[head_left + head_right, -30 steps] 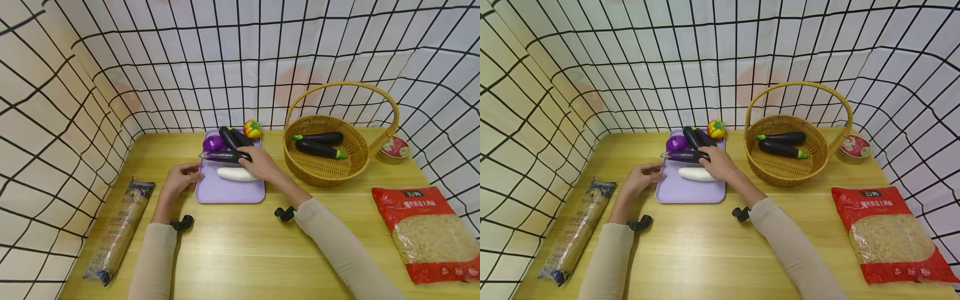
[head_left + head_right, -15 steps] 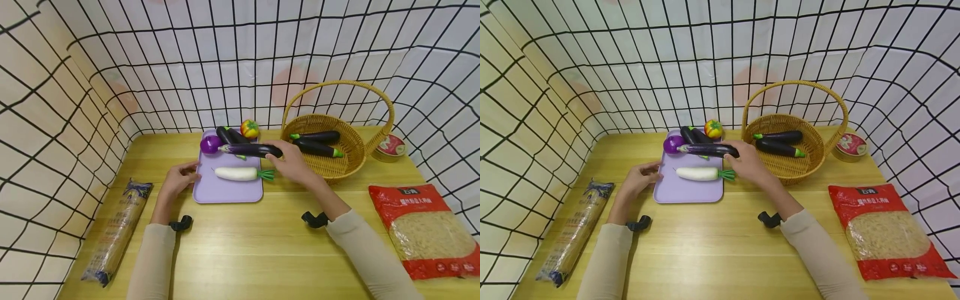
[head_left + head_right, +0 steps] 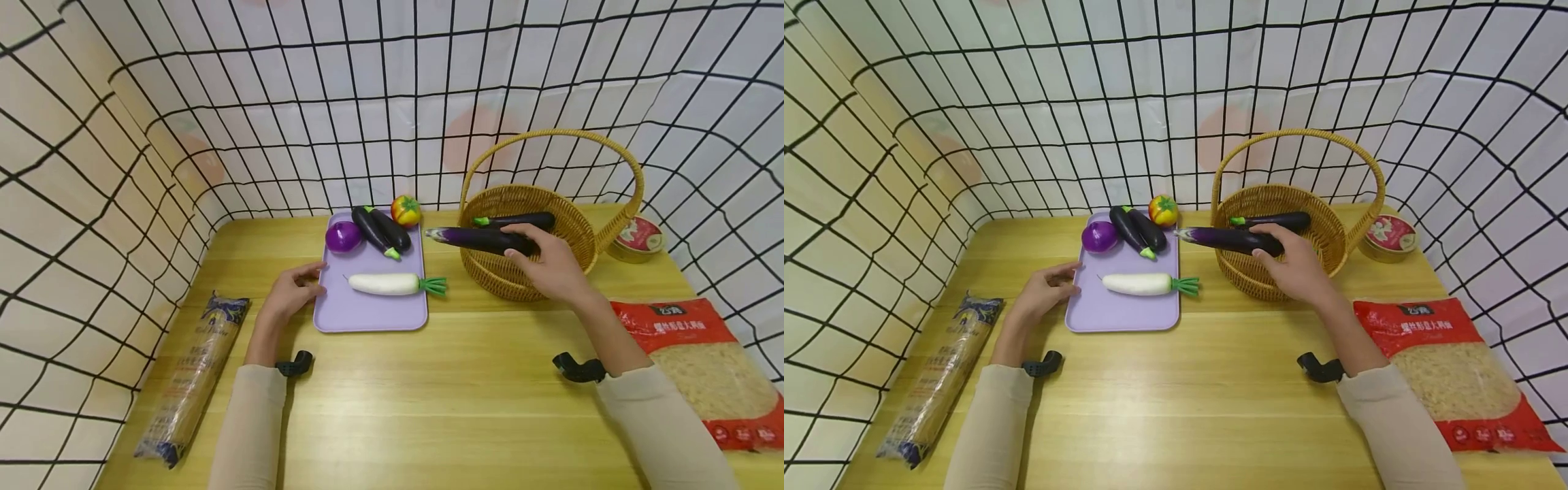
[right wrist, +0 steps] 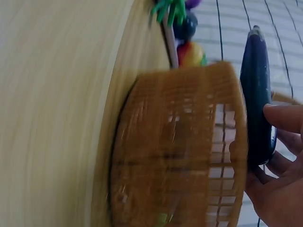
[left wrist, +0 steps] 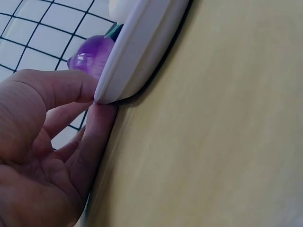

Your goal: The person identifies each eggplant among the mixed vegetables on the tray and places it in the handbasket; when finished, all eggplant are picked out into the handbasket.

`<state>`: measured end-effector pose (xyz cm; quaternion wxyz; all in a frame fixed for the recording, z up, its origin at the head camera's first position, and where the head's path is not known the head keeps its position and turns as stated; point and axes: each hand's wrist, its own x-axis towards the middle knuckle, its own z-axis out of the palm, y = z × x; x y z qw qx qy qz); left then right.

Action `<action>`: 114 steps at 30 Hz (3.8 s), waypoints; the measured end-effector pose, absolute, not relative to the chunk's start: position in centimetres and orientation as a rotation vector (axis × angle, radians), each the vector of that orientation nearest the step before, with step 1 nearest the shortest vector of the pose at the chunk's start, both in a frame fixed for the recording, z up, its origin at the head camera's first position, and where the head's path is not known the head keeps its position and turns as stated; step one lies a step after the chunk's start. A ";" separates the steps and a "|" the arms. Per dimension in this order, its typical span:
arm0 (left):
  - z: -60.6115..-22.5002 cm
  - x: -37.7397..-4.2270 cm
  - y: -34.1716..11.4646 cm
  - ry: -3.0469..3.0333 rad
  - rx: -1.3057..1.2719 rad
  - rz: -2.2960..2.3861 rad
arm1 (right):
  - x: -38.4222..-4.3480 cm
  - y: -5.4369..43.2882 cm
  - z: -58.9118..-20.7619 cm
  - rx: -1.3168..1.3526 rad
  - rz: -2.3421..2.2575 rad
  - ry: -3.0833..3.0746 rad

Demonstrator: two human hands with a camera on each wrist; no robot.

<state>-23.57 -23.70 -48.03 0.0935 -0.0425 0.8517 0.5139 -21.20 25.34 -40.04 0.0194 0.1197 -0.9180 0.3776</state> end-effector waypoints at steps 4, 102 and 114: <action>-48.0 -23.6 -23.8 2.511 -0.093 1.542 | -21.5 27.7 -40.5 0.347 1.131 -2.847; -48.1 -24.0 -23.9 2.524 -0.191 1.532 | -27.1 6.5 -44.7 0.508 1.575 -2.864; -48.4 -24.0 -23.7 2.497 -0.202 1.562 | -27.8 4.8 -45.5 0.534 1.417 -2.929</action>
